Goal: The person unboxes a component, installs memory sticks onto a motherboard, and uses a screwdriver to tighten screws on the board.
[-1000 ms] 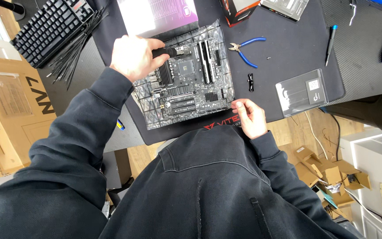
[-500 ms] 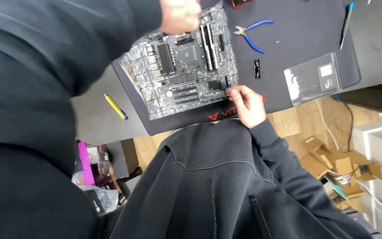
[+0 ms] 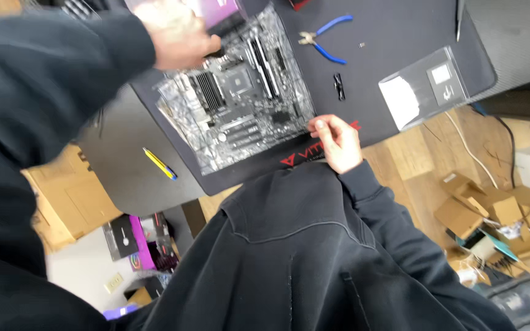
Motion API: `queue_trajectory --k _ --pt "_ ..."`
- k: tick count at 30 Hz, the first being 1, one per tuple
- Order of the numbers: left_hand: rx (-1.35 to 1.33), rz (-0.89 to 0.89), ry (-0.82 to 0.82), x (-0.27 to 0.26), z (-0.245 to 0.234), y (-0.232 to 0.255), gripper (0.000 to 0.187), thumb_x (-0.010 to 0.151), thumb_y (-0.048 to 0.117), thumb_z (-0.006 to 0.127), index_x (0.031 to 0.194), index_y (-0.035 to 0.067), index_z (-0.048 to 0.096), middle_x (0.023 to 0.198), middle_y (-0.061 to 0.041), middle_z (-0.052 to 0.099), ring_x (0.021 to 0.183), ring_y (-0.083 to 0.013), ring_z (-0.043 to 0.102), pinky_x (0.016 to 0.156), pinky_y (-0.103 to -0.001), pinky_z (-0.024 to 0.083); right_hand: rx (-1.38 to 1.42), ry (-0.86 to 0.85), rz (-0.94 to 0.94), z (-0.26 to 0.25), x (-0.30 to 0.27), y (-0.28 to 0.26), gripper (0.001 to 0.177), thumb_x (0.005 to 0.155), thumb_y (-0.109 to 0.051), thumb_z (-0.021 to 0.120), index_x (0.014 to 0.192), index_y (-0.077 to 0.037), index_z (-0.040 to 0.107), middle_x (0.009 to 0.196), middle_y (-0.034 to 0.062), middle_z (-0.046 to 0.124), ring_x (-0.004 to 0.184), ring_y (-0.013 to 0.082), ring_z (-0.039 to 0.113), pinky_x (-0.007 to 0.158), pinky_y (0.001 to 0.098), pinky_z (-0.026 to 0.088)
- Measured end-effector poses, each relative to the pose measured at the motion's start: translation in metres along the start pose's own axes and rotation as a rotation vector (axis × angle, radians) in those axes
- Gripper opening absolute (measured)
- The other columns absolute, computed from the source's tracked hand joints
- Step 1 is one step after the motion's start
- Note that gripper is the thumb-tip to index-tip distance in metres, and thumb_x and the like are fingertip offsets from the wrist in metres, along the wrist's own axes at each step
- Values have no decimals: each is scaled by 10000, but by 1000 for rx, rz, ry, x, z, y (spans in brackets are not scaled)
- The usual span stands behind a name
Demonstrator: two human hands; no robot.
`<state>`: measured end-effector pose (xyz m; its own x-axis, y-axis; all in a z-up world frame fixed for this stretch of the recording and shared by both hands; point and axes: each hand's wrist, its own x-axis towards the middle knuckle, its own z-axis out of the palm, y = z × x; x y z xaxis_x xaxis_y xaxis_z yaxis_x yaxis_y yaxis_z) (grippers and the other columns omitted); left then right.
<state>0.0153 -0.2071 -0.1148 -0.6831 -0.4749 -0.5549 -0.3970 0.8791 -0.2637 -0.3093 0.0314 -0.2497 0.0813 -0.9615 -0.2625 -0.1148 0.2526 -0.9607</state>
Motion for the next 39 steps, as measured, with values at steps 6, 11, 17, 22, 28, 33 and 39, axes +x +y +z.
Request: queue_trajectory --k 6,11,17,22,28,33,39 --pt "-223 -219 -87 -3 -13 11 387 957 366 491 1021 22 657 840 -156 644 789 -319 634 652 -441 498 -174 -49 -40 -2 9 -12 261 1068 -283 549 1069 -84 718 962 5 746 807 105 655 772 274 531" --pt "-1074 -640 -588 -16 -46 21 425 1116 390 461 1487 214 570 910 -123 540 609 -213 495 586 -346 499 -333 -103 -312 8 65 -52 190 1065 -178 544 1108 -58 684 1082 80 740 815 188 629 778 339 501" --pt "213 4 369 -23 0 29 181 885 154 584 1055 139 645 575 -25 581 447 -228 595 428 -368 380 -509 -222 -704 63 163 -79 281 1029 -190 585 1235 -1 612 1134 163 641 1017 380 582 925 461 441" --pt "-850 -656 -549 3 -57 26 552 980 423 368 1142 56 748 1167 -201 723 1049 -422 709 852 -523 555 -865 -505 -679 113 213 -56 346 918 -324 784 1155 -85 707 1052 137 629 1004 337 585 865 495 476" --pt "-589 -464 -208 17 -18 72 229 841 250 578 848 107 757 654 -90 696 676 -339 736 496 -646 537 -803 -167 -923 127 228 -17 129 743 -249 762 710 -241 638 736 -69 515 744 187 622 618 362 541" --pt "-901 -762 -470 14 -59 32 499 967 530 466 1048 122 742 952 -137 726 940 -384 734 734 -549 577 -680 -305 -913 118 232 -12 98 720 -207 790 748 -168 705 715 7 586 714 259 603 684 409 530" --pt "-803 -544 -584 10 -74 29 279 961 267 507 1079 182 745 1090 -21 750 1000 -313 731 764 -505 580 -766 -790 -880 116 249 -55 70 883 -225 690 872 -168 729 870 51 630 840 321 612 769 465 453"
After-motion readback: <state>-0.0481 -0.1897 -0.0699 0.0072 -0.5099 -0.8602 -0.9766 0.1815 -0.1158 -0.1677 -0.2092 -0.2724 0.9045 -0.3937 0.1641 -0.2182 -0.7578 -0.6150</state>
